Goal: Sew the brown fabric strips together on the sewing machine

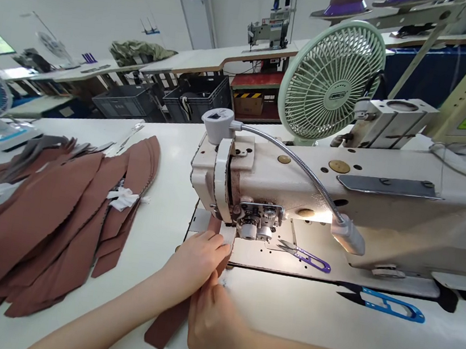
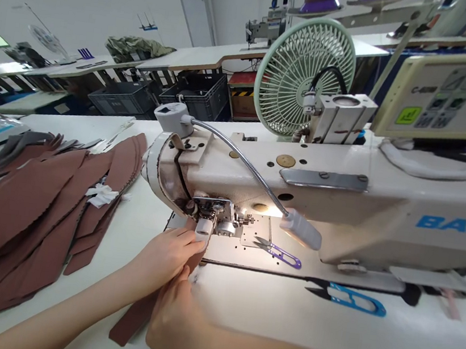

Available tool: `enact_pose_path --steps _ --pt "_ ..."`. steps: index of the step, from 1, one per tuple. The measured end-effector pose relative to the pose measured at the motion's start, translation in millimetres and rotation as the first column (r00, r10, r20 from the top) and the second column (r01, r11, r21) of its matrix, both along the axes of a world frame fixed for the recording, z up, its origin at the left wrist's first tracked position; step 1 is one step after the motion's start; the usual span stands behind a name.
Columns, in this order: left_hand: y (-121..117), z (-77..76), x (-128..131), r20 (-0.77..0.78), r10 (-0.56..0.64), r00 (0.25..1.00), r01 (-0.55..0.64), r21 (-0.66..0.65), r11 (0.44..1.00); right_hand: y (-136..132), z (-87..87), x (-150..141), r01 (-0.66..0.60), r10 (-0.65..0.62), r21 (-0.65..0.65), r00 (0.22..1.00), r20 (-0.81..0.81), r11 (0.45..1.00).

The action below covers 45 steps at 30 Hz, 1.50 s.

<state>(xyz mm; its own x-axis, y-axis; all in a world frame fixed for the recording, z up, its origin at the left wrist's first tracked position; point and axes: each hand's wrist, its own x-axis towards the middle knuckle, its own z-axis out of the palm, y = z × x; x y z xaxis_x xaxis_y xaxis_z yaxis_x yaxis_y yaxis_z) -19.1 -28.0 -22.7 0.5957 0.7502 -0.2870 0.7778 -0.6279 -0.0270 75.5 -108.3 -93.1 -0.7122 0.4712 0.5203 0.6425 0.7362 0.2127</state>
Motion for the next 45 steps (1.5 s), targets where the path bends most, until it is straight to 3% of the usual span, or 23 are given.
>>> enact_pose_path --steps 7,11,14,18,25,33,39,45 --pt "12.3 -11.6 -1.6 0.024 -0.059 0.998 0.055 0.145 0.988 8.0 2.4 -1.1 0.032 -0.033 0.015 0.999 0.029 0.999" --pt "15.2 -8.6 1.4 0.007 -0.058 0.998 0.056 0.163 0.985 10.0 0.7 -3.2 0.058 -0.057 0.072 0.998 -0.023 0.996" --pt "8.3 -3.2 1.8 -0.027 -0.081 0.996 0.085 0.197 0.977 9.9 -5.9 -6.5 0.034 -0.035 -0.009 0.999 -0.028 0.999" --pt "0.1 0.0 -1.2 -0.084 -0.143 0.986 0.153 0.125 0.98 9.5 -11.2 -8.1 0.017 -0.015 -0.093 1.0 0.014 0.995" --pt "9.3 -2.8 -0.6 -0.052 -0.095 0.994 0.101 0.132 0.986 7.4 -3.2 -2.1 0.039 -0.036 -0.093 0.999 0.035 0.995" --pt "9.0 2.1 -2.3 -0.02 -0.139 0.99 0.14 0.089 0.986 7.4 -10.2 9.5 0.043 -0.04 -0.064 0.998 0.038 0.997" --pt "13.6 -0.1 4.4 -0.004 -0.055 0.998 0.055 0.087 0.995 16.1 -9.7 21.7 0.028 -0.028 -0.009 0.998 0.054 1.0" --pt "19.3 0.1 5.8 -0.039 -0.055 0.998 0.059 0.114 0.992 21.7 -10.0 31.9 0.036 -0.037 0.023 0.999 0.032 0.999"
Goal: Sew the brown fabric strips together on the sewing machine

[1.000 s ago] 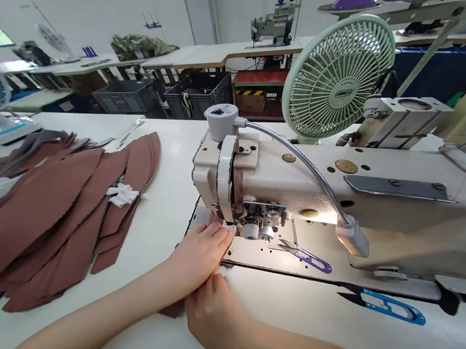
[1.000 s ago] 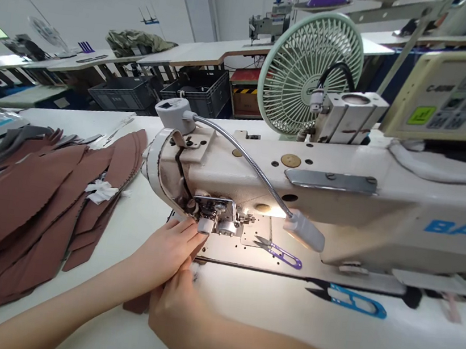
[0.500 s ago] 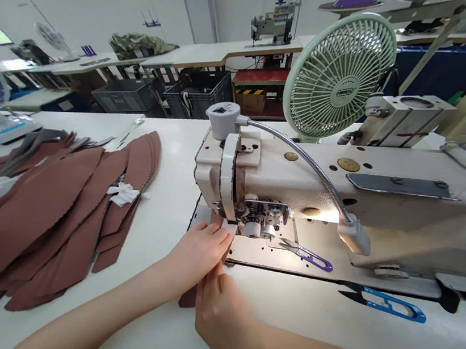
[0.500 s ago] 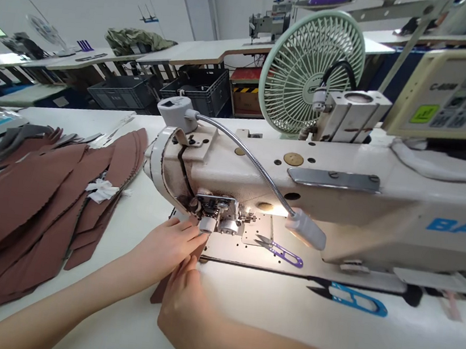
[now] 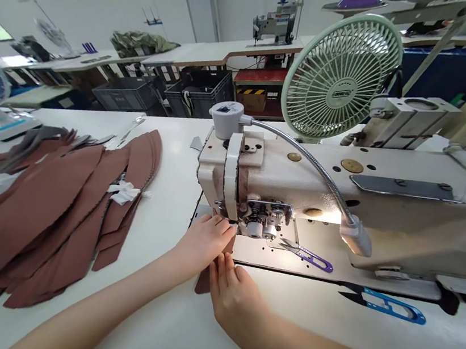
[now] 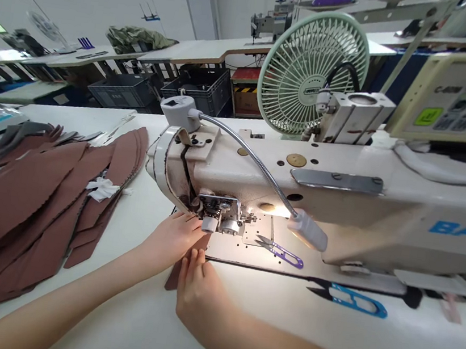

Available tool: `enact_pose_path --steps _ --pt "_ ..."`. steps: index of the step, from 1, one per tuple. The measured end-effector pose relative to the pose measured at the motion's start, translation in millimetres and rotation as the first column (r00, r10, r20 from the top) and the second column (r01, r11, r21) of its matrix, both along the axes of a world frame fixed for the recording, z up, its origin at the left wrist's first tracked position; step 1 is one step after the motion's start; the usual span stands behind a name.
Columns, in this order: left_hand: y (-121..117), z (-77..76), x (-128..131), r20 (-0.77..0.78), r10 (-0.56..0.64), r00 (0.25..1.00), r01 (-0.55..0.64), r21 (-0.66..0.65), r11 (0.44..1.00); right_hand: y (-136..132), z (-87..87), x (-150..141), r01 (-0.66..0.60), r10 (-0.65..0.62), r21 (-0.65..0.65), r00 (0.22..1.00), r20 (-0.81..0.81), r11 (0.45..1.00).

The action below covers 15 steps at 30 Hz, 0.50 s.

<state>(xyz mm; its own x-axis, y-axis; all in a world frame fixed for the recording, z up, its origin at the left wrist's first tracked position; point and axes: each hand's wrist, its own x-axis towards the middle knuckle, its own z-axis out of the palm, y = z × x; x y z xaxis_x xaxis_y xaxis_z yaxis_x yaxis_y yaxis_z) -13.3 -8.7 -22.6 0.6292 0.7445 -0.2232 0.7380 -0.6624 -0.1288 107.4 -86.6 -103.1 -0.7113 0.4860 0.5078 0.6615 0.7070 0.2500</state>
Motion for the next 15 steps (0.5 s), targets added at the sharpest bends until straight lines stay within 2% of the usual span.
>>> enact_pose_path --steps 5,8,12,15 --pt "-2.5 2.9 -10.1 0.049 -0.116 0.992 0.118 -0.037 0.992 3.4 -4.1 3.6 -0.02 0.018 -0.055 1.0 -0.021 0.998" --pt "-2.5 -4.2 -13.4 0.086 -0.105 0.991 0.108 -0.021 0.994 4.6 -4.5 4.4 -0.023 0.022 -0.029 0.999 -0.045 0.999" --pt "-1.2 -15.9 -13.5 0.144 -0.104 0.984 0.092 0.086 0.992 5.4 -0.7 5.5 -0.005 0.005 -0.017 1.0 -0.029 1.0" --pt "0.9 -16.0 -15.7 0.181 -0.097 0.979 0.083 0.081 0.993 6.6 2.3 6.6 0.011 -0.011 -0.011 1.0 -0.029 1.0"
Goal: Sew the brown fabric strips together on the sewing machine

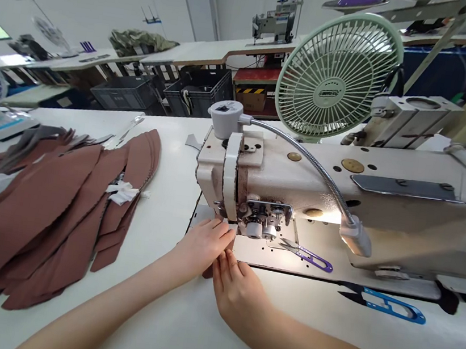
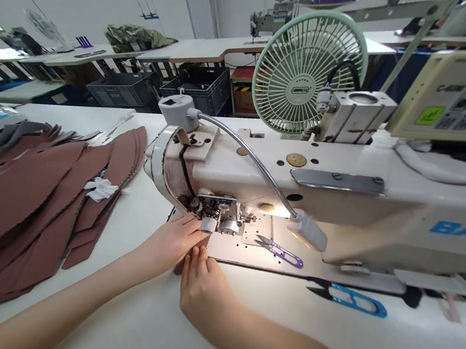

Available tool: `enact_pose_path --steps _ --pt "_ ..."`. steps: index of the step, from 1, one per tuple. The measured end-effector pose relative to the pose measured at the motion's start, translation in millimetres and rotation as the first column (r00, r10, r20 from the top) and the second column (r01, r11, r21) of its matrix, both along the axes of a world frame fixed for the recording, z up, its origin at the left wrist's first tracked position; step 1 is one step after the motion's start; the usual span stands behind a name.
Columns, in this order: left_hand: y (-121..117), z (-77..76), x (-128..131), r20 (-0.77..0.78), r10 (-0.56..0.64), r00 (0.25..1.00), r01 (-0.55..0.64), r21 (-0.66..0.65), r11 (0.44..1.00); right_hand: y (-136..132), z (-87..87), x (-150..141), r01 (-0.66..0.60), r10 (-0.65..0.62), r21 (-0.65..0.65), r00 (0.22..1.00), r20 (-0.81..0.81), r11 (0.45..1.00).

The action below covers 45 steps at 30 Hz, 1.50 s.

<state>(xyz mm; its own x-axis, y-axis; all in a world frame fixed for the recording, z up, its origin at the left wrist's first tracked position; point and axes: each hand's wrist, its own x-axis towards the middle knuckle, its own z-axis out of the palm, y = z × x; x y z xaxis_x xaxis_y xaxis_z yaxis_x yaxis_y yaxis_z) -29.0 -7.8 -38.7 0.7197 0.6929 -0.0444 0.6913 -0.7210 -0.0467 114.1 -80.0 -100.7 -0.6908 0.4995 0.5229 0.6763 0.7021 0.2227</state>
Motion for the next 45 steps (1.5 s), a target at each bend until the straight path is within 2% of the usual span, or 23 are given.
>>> enact_pose_path --steps 4,10,15,24,28,31,40,45 --pt "4.7 2.8 -6.4 0.014 -0.02 1.0 0.021 -0.092 0.996 1.6 0.5 1.1 0.008 -0.008 -0.019 1.0 0.017 1.0" --pt "9.6 -7.1 -11.6 0.075 -0.017 0.997 0.022 -0.062 0.998 3.3 -5.5 2.2 -0.021 0.031 -0.141 0.997 0.072 0.99" --pt "17.3 -10.3 -14.7 0.139 -0.041 0.989 0.056 -0.105 0.993 5.6 -7.6 1.6 0.003 0.013 -0.199 0.997 0.078 0.98" --pt "24.0 -18.6 -16.0 0.257 -0.072 0.964 0.102 -0.108 0.989 6.8 -1.1 -0.6 0.021 -0.007 -0.213 0.998 0.066 0.977" --pt "28.6 -19.0 -14.4 0.275 -0.05 0.96 0.089 -0.13 0.988 8.6 -2.3 -1.4 0.008 0.007 -0.236 0.998 0.064 0.972" --pt "34.0 -20.7 -14.4 0.318 -0.085 0.944 0.13 -0.124 0.984 11.3 -4.7 -3.1 0.01 0.009 -0.247 0.997 0.078 0.969" --pt "48.2 -32.4 -17.4 0.382 -0.146 0.913 0.197 -0.1 0.975 19.6 -1.7 -6.6 0.118 -0.101 -0.332 0.992 0.07 0.936" --pt "57.9 -42.3 -20.2 0.463 -0.218 0.859 0.261 -0.031 0.965 24.0 2.1 -6.4 0.169 -0.15 -0.343 0.985 0.081 0.924"
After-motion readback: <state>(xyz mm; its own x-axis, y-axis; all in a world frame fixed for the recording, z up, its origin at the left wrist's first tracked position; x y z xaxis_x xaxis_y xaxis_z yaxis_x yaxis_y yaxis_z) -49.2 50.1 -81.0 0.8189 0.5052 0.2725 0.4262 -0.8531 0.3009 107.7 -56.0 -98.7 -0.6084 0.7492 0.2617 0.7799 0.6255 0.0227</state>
